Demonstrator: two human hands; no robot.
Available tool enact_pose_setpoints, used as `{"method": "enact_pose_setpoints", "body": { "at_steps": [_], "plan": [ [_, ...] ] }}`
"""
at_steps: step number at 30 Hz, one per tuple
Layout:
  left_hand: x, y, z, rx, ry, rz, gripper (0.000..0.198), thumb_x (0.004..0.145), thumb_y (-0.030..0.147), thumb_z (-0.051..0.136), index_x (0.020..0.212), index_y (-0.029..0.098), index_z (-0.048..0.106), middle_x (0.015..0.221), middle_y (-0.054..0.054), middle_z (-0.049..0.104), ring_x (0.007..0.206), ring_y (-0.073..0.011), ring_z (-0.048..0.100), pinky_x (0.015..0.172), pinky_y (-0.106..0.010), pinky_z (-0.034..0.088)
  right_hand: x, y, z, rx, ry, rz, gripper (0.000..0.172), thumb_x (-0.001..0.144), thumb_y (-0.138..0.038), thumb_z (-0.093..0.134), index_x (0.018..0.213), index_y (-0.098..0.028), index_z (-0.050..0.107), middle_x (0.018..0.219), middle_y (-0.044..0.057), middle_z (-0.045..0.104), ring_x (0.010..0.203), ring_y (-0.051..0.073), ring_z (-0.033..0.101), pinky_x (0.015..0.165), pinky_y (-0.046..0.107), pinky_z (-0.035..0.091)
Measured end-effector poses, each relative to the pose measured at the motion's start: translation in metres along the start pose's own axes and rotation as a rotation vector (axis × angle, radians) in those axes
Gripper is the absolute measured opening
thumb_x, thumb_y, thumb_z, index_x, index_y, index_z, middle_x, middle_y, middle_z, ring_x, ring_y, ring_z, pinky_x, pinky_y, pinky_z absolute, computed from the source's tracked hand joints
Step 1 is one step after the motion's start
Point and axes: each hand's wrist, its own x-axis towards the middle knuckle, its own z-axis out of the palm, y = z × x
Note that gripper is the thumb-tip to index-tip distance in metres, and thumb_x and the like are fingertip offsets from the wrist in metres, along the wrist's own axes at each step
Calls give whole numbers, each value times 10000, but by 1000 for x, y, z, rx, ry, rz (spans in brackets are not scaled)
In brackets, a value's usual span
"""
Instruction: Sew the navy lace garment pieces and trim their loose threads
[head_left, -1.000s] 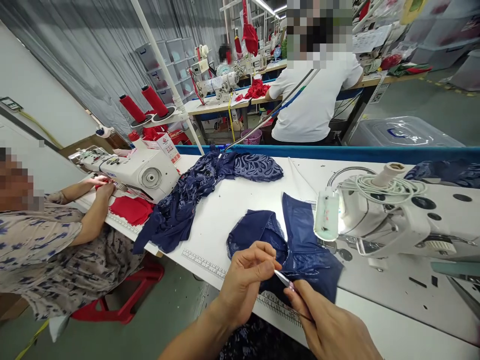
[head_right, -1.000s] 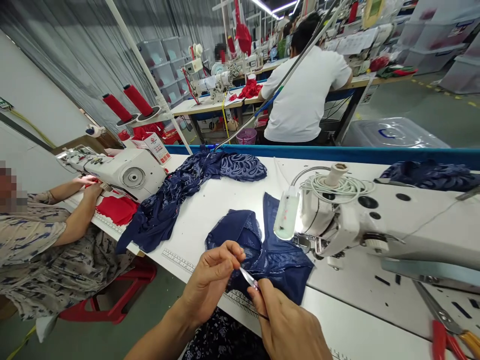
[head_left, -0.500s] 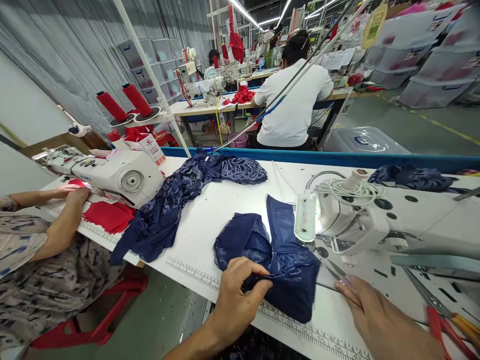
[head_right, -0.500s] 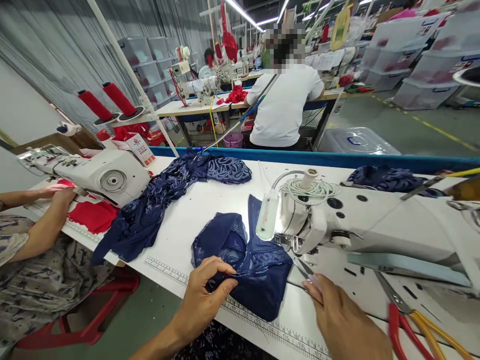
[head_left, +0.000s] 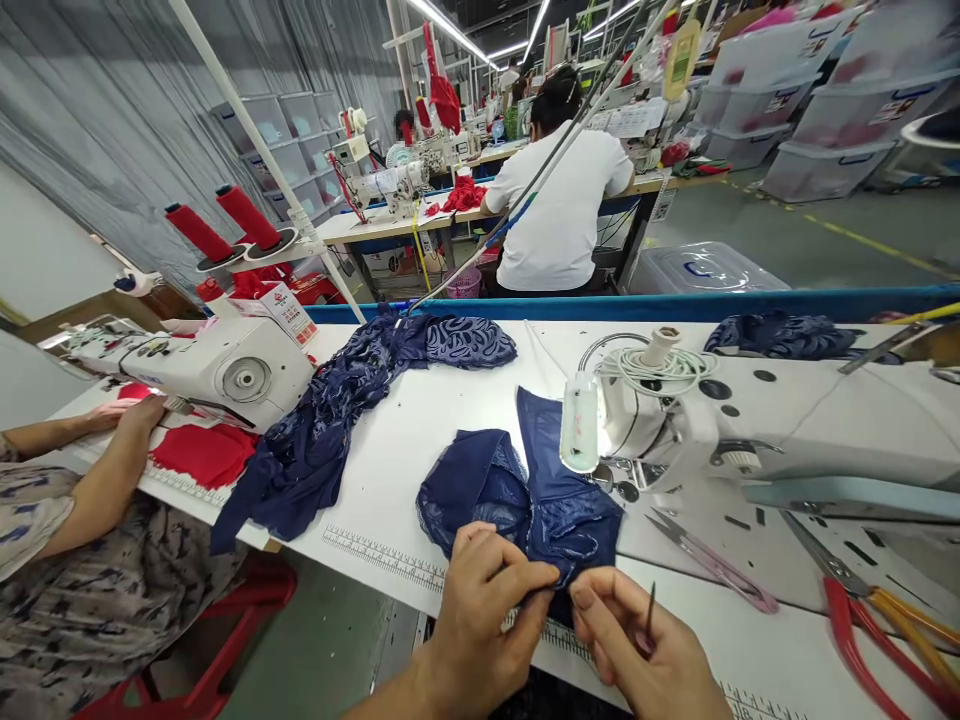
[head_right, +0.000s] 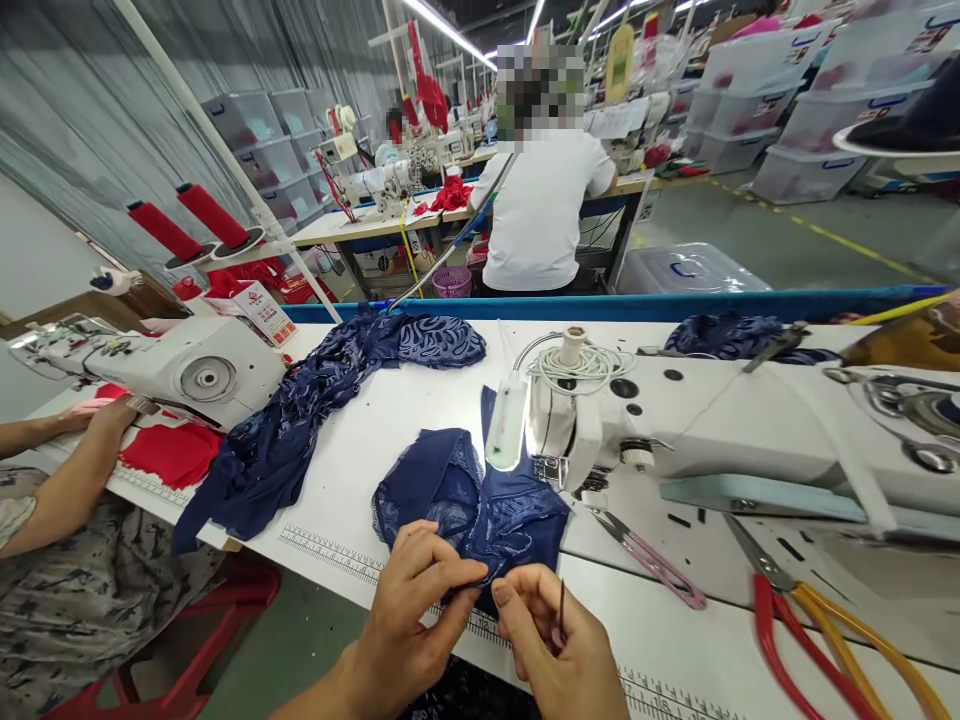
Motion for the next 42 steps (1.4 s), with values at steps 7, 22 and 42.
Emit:
{"method": "enact_pose_setpoints", "body": {
  "at_steps": [7, 22, 42],
  "plan": [
    [3, 2, 0, -103, -122, 0, 198, 829, 104, 559, 981, 168, 669, 790, -37, 589, 764, -162, 551, 780, -341, 414, 7, 5, 0, 225, 5, 238, 475, 731, -652, 682, 742, -190, 572, 550, -68, 416, 452, 45, 232, 395, 184, 151],
    [24, -6, -2, -482, -336, -528, 38, 837, 192, 655, 831, 161, 678, 831, -13, 622, 785, -125, 558, 709, -219, 425, 1, 8, 2, 135, -65, 90, 510, 808, -703, 582, 747, -198, 545, 608, -55, 423, 531, 73, 321, 484, 218, 250],
    [25, -8, -4, -621, -379, -561, 114, 829, 136, 554, 725, 161, 513, 769, 26, 474, 679, -89, 400, 593, -208, 305, 4, 30, 1, 465, -312, 130, 449, 858, -602, 584, 713, -199, 448, 611, -72, 304, 500, 60, 276, 479, 213, 234]
  ]
}}
